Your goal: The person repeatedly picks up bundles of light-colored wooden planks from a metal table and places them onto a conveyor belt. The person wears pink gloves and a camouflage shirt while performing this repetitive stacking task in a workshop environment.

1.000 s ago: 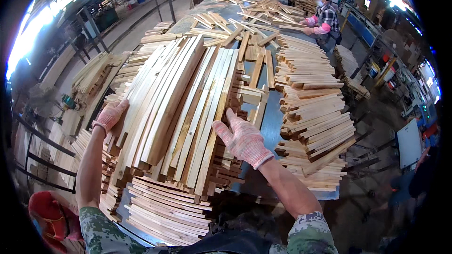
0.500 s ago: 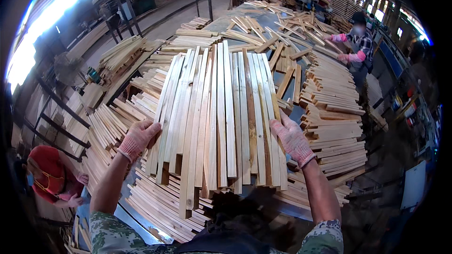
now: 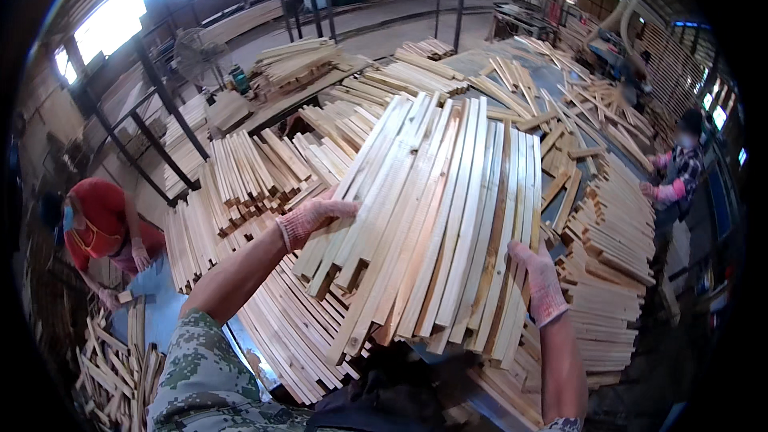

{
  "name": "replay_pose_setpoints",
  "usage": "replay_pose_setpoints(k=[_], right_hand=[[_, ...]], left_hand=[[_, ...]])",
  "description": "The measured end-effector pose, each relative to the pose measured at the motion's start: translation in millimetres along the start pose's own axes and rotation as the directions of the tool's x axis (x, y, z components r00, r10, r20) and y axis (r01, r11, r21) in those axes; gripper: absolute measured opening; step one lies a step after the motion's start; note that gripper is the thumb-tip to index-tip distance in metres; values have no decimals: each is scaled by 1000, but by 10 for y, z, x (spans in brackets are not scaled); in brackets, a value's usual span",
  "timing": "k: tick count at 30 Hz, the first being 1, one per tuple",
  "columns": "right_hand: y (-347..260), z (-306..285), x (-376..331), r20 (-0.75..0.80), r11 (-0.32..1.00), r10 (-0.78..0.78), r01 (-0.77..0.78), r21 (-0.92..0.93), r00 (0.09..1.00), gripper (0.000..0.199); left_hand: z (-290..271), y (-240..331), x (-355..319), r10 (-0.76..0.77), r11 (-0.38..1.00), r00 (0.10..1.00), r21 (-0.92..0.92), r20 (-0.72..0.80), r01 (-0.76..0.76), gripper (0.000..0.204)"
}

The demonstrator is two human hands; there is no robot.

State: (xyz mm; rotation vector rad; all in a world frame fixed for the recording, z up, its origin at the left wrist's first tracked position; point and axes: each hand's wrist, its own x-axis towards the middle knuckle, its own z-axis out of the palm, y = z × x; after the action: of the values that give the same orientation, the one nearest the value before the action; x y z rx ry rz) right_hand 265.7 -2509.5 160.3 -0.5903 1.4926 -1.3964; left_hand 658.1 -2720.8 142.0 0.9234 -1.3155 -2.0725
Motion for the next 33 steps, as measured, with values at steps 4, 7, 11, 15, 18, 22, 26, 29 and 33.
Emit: replay_pose_setpoints(k=[4,7,11,15,18,22,26,29,33], right_hand=[[-19,24,-12,30,996,-84,85,-39,996,53],[13,-39,24,85,987,-155,152,47,984,61],[60,-125,82,132,977,-209,213,-13,969,64],[27,-130,29,132,968,-248,251,-8,960,75],[-40,-104,-67,127,959,-282,285,-5,951,82],[-91,-164,-206,154,943,-332,329,45,931,85],[-43,-369,-296,219,945,-328,319,76,919,79],[39,-517,-277,367,923,-383,359,136,847,74],[147,-668,-367,547,929,-360,346,132,756,82]], left_hand=[[-29,-8,-15,80,995,991,-65,109,-73,98],[-65,-21,27,85,996,989,-45,120,-81,95],[-120,-38,71,99,995,989,12,114,-101,104],[-106,39,-17,145,988,985,33,93,-149,109],[45,181,-225,106,994,994,11,9,-107,108],[452,335,-706,255,967,967,-2,14,-255,104],[848,270,-1322,313,949,947,76,-79,-307,109],[1090,18,-1839,348,938,915,73,-205,-340,111],[1628,-510,-2628,443,870,858,-106,-258,-481,103]])
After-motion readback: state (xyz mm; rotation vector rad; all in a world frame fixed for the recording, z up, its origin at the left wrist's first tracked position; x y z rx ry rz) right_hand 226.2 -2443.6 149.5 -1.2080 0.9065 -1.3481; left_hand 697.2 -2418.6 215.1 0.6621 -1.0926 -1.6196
